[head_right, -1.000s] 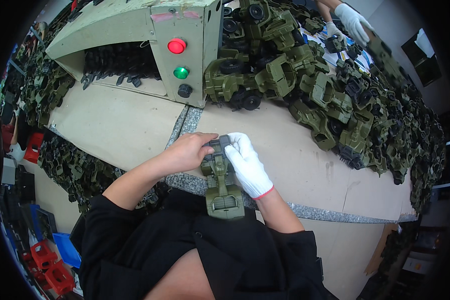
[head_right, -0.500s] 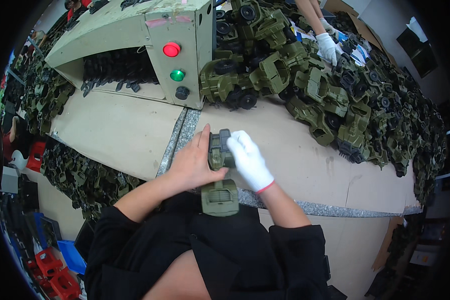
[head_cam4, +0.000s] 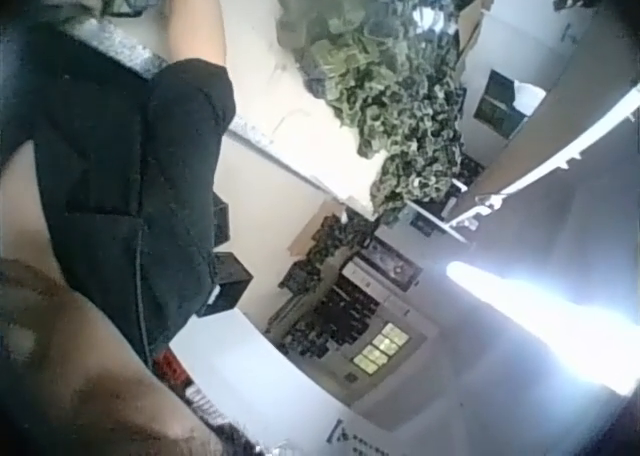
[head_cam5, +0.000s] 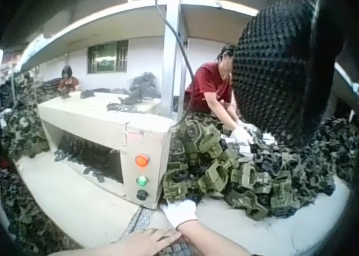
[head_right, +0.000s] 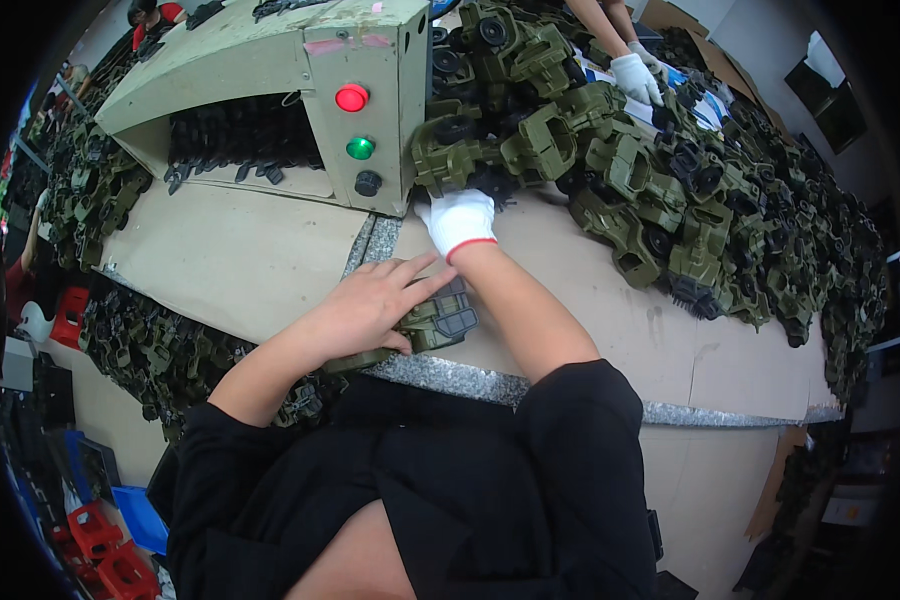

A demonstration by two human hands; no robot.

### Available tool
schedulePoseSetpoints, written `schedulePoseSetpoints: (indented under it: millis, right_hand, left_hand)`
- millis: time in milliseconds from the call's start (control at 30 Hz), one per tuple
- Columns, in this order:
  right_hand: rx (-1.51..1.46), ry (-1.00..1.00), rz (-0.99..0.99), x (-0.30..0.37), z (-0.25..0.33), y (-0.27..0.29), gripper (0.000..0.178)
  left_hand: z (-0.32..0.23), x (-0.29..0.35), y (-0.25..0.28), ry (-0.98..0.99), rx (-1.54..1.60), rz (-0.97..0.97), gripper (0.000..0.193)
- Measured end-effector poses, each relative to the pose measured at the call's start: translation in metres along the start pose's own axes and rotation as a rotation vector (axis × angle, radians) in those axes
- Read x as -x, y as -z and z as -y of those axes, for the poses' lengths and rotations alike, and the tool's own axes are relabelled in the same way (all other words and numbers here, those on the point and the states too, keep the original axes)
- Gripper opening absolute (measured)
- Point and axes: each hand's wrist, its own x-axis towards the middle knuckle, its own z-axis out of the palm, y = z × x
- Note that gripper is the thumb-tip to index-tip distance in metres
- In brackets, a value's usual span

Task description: The person assembles small plastic components and plastic axle parts onto toy vehicle bodies by hand.

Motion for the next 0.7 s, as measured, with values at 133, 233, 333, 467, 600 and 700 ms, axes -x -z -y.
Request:
schedulePoseSetpoints:
  millis: [133, 233, 333, 467, 600, 700]
  right_hand:
    - [0.205, 0.229, 0.075, -0.004, -0.019, -0.009, 0.032]
    - [0.053, 0.192, 0.047, 0.011, -0.03, 0.003, 0.033]
    - [0.034, 0.186, 0.043, 0.012, -0.027, 0.009, 0.04]
    - [0.119, 0.098, 0.287, -0.003, -0.026, -0.011, 0.049]
    - [-0.428, 0.093, -0.139, -0.005, -0.026, -0.036, 0.045]
    - [0.253, -0.133, 0.205, -0.002, -0.023, -0.01, 0.047]
  left_hand:
    - [-0.005, 0.015, 0.001, 0.097, -0.026, -0.063, 0.086]
    - [0.004, 0.019, -0.01, 0.114, -0.006, -0.082, 0.081]
    - [0.012, 0.017, 0.002, -0.022, 0.08, -0.113, 0.08]
    - [0.011, -0.026, 0.024, 0.085, 0.294, -0.385, 0.081]
    - [0.008, -0.075, 0.03, 0.517, 0.163, -0.37, 0.078]
    - [0.017, -0.1, 0.015, 0.472, 0.136, -0.462, 0.075]
